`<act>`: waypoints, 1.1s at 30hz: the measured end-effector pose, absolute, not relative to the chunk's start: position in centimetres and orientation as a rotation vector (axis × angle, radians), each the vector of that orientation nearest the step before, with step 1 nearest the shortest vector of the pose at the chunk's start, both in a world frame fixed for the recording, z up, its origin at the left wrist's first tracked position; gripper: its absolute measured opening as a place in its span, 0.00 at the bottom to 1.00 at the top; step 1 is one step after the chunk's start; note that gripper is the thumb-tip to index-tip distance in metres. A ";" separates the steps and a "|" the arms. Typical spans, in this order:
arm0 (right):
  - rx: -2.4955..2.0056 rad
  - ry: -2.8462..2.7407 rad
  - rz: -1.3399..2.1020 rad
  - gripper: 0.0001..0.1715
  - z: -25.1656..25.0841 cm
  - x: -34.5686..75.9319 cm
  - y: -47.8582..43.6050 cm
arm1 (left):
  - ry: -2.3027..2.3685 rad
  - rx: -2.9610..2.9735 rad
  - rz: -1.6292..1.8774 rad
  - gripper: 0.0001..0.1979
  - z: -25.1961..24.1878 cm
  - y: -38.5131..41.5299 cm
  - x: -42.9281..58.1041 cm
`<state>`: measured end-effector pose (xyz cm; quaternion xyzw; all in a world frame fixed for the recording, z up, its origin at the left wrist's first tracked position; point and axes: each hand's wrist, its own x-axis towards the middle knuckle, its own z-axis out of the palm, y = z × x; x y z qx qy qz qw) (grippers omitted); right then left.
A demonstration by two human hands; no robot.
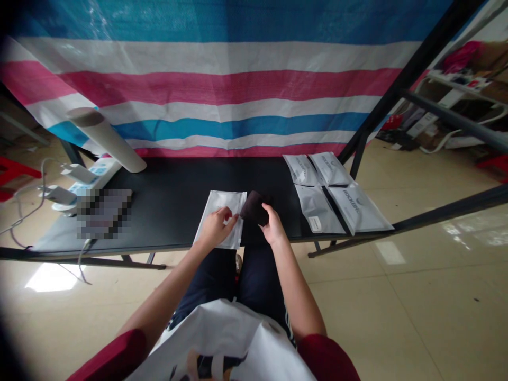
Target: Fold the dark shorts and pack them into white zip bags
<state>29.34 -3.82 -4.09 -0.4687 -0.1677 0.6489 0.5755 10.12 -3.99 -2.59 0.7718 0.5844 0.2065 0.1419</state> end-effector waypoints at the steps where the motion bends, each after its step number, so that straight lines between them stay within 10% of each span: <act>1: -1.138 -0.411 1.531 0.16 -4.2 29.0 -3.9 | 1.675 2.236 0.520 0.13 -2.8 -3.8 10.9; 33: -1.391 -1.068 1.251 0.22 -6.3 25.3 -2.9 | 1.375 2.121 0.677 0.10 -1.4 -5.1 10.6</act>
